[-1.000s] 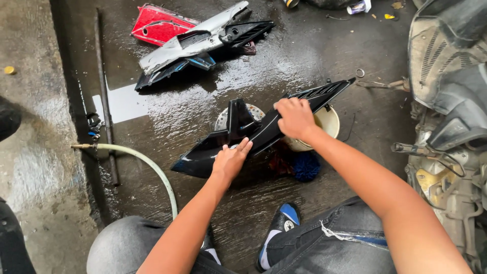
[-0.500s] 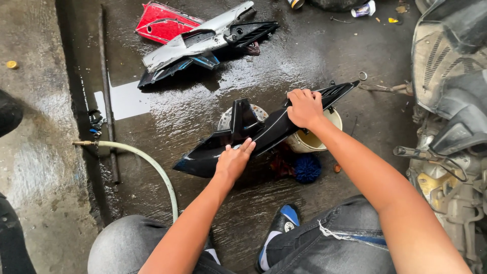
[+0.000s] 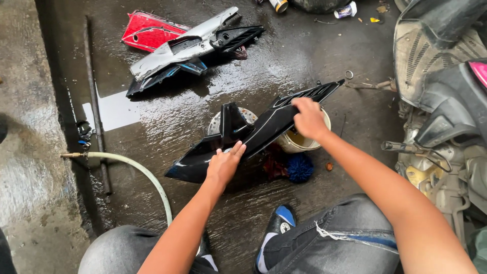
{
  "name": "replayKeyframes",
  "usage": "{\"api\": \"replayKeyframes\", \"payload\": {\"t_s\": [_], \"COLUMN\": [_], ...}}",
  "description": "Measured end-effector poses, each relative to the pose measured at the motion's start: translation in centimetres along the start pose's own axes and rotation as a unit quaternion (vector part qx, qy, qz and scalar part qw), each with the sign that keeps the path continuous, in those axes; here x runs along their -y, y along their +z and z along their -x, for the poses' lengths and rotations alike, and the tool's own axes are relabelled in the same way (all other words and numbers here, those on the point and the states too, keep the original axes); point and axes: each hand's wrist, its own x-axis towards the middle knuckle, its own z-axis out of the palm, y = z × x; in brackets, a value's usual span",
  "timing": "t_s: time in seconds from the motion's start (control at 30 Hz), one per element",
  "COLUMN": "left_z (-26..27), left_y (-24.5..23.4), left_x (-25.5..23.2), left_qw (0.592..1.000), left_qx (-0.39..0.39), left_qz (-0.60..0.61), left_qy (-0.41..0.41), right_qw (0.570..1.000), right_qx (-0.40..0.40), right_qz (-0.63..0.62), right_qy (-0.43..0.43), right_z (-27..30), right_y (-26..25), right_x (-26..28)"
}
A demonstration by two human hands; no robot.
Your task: Cleaning motorcycle fairing parts using a cloth and soapy water
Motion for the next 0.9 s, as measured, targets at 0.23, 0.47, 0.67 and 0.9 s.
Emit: {"api": "replayKeyframes", "payload": {"t_s": [0.23,0.47,0.67,0.9], "left_z": [0.1,1.5,1.3,1.2], "left_y": [-0.3,-2.9,-1.4,-2.6], "left_x": [0.1,-1.1,-0.7,-0.9], "left_qw": [1.0,0.999,0.998,0.998], "left_qx": [-0.021,-0.031,-0.058,-0.054], "left_qz": [-0.005,-0.026,-0.036,-0.034], "left_qy": [0.001,0.002,0.007,0.011], "right_qw": [0.992,0.979,0.999,0.976], "right_qx": [-0.076,0.034,-0.016,0.047], "right_qz": [0.045,0.054,0.015,0.043], "right_qy": [-0.094,-0.193,0.026,-0.209], "right_z": [2.0,3.5,0.1,3.5], "right_y": [2.8,2.2,2.1,0.4], "right_x": [1.2,5.2,-1.0,3.8]}}
